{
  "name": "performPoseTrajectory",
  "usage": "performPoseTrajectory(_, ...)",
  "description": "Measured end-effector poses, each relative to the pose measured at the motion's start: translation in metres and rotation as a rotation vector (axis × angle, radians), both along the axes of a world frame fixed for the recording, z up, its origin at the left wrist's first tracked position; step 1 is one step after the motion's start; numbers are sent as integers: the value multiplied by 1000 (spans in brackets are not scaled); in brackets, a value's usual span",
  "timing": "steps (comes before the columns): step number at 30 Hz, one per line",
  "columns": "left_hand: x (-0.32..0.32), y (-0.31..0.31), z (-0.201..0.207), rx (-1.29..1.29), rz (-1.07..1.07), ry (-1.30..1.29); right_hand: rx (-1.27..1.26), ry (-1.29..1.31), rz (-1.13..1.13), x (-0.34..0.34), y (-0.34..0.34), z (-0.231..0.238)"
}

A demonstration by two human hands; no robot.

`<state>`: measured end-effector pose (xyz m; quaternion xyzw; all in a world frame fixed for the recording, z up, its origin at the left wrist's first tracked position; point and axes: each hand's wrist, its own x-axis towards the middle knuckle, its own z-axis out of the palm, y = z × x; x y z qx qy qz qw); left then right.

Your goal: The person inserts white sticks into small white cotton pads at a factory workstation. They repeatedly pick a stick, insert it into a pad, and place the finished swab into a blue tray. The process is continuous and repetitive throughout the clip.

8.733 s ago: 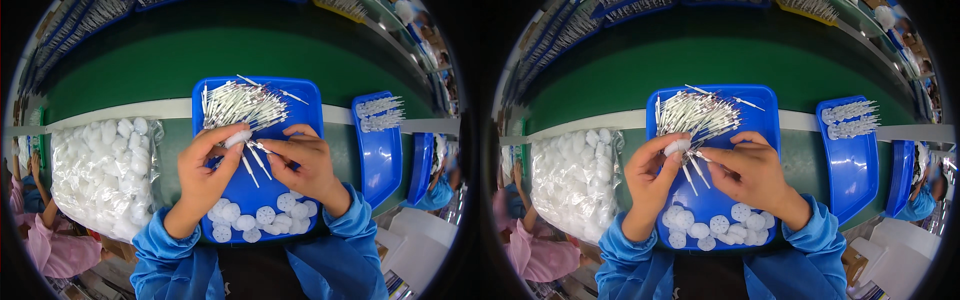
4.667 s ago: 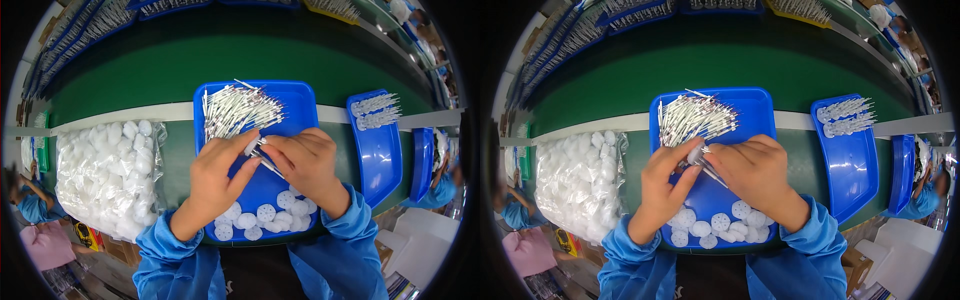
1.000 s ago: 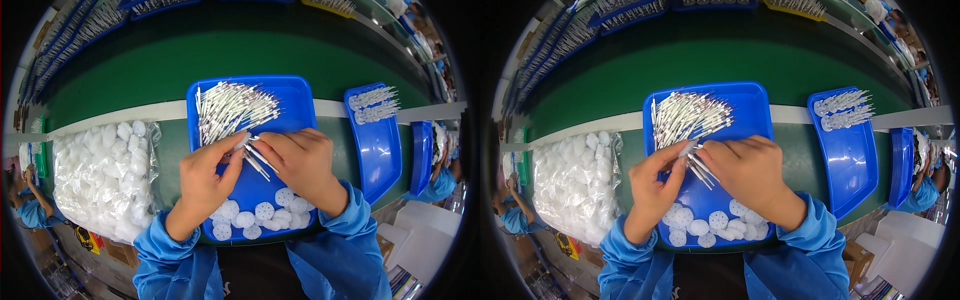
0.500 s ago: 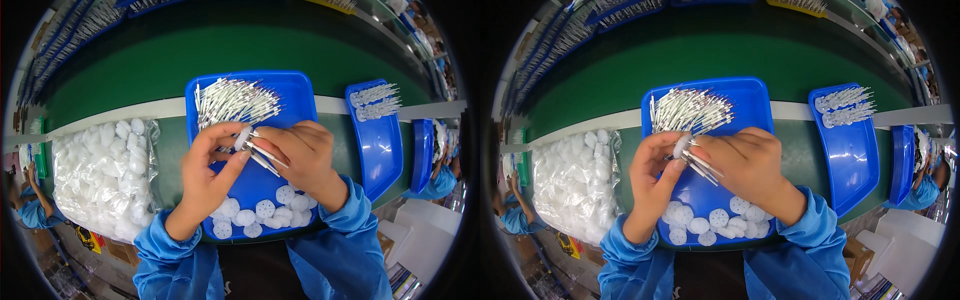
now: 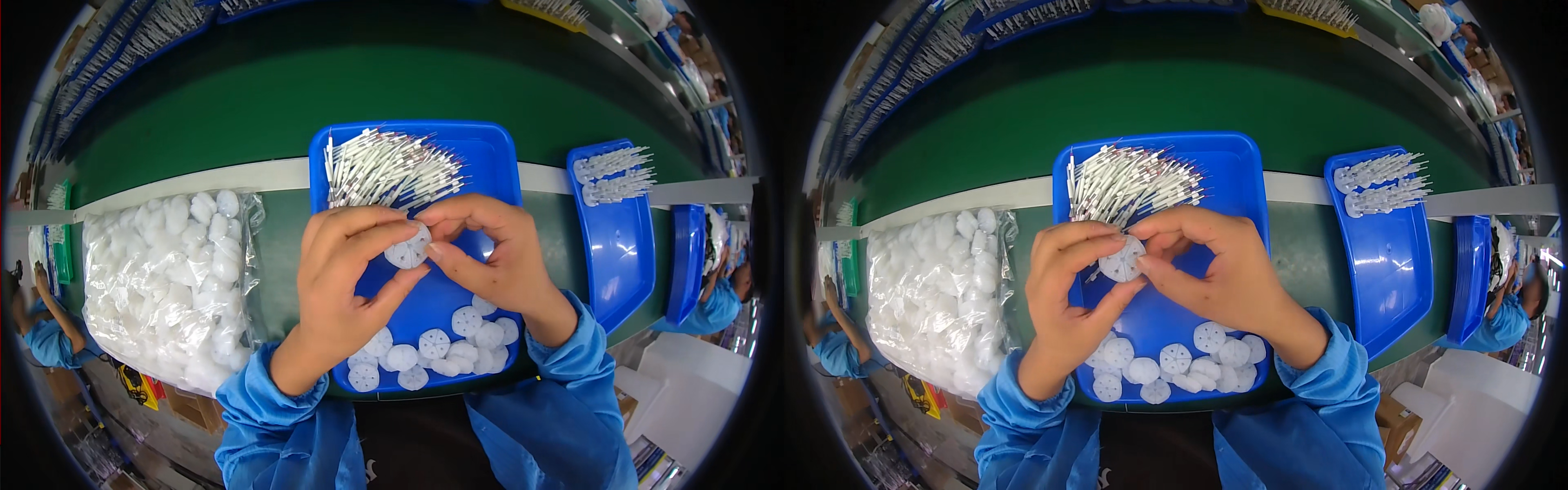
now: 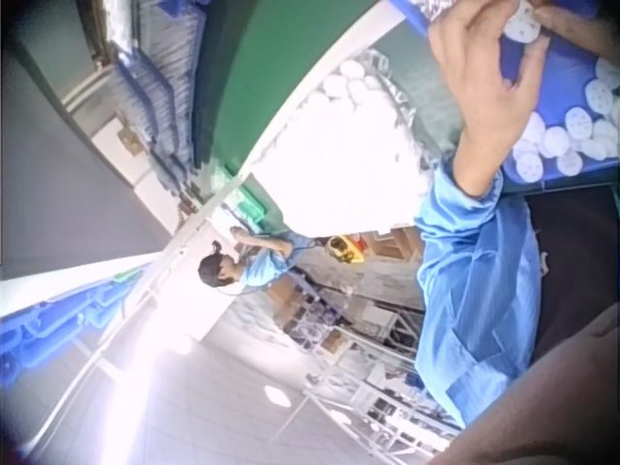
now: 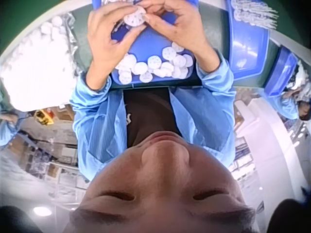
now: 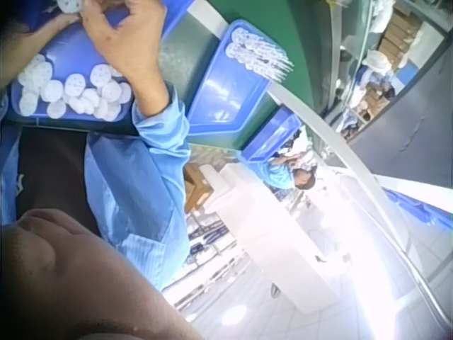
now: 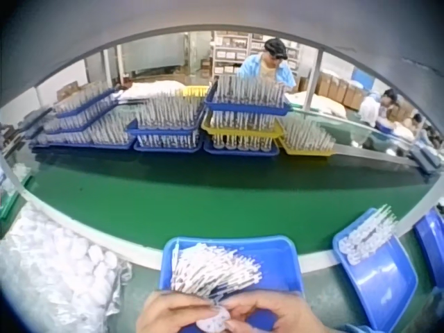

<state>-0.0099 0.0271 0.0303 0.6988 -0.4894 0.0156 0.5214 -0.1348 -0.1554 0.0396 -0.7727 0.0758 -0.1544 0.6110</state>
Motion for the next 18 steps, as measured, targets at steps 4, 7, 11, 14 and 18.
performPoseTrajectory(4, -4, -3, -3, -32, 28, -97, 139, 0, 19, -2, 3, -7)
performPoseTrajectory(7, -4, -3, -1, -25, 58, -160, 176, -16, 38, -2, 4, -9)
performPoseTrajectory(11, -6, -3, 0, -21, 79, -201, 167, -30, 53, -3, 3, -12)
performPoseTrajectory(14, -6, -4, 1, -28, 89, -228, 196, -41, 58, -2, 5, -13)
performPoseTrajectory(18, -7, -4, 1, -12, 86, -246, 198, -35, 41, -2, 9, -15)
